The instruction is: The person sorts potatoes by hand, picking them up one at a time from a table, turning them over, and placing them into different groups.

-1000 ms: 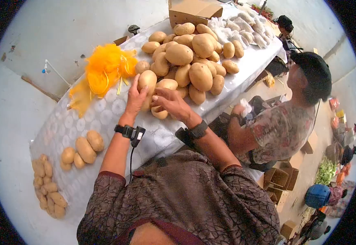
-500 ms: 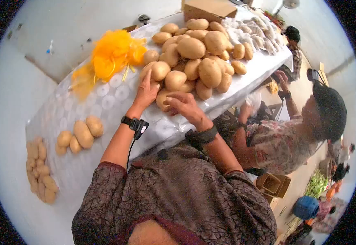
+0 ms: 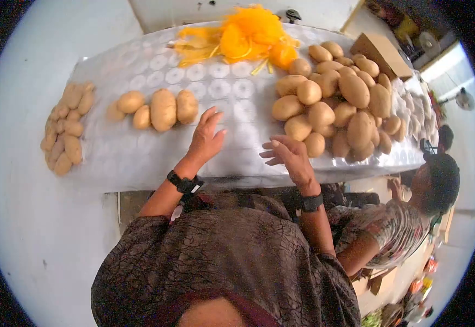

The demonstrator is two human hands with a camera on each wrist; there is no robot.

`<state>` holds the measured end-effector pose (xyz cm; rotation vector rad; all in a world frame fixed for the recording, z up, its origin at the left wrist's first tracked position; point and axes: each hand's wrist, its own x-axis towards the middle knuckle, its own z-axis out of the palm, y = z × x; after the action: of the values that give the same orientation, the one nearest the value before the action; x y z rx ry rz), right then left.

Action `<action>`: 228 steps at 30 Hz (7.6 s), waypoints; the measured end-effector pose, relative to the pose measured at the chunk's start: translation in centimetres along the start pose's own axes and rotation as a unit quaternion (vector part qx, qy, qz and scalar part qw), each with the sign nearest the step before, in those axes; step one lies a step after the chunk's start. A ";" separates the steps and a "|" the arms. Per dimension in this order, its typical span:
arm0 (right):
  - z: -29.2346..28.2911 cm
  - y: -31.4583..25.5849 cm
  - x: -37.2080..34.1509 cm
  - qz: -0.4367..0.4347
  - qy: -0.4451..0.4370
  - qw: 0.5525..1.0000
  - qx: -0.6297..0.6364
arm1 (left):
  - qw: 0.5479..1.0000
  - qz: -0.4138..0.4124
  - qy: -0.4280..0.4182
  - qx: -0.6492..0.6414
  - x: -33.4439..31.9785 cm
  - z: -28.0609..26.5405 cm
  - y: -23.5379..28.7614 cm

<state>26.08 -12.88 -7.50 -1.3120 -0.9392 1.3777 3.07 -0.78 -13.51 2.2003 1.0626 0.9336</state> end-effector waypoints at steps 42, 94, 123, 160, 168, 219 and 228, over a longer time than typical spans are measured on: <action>2.2 3.6 -1.7 0.070 0.035 0.997 0.013 | 0.939 -0.207 0.186 0.202 -5.4 -12.7 -15.6; 2.5 1.1 -4.8 0.057 0.014 0.998 0.008 | 0.757 -0.222 -0.156 -0.595 -4.2 -4.1 3.7; -4.2 0.6 -3.5 -0.055 -0.017 0.998 -0.010 | 0.858 -0.092 -0.237 -0.447 1.5 3.6 12.0; -1.4 6.7 -7.2 -0.138 -0.048 0.985 -0.090 | 0.860 -0.108 -0.105 -0.488 -9.5 5.4 12.4; -1.6 8.6 -11.5 -0.156 -0.016 0.983 -0.094 | 0.876 -0.073 -0.071 -0.471 -13.2 7.3 14.0; -0.5 11.9 -21.7 -0.227 0.024 0.973 0.015 | 0.797 -0.089 -0.058 -0.594 -22.6 9.1 16.8; -0.4 12.5 -22.9 -0.187 0.026 0.982 -0.018 | 0.861 -0.071 -0.066 -0.499 -24.3 9.0 16.9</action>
<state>23.41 -37.95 -14.22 -1.1226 -1.1142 1.0365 6.68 -31.44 -16.12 1.2683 0.4643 0.9437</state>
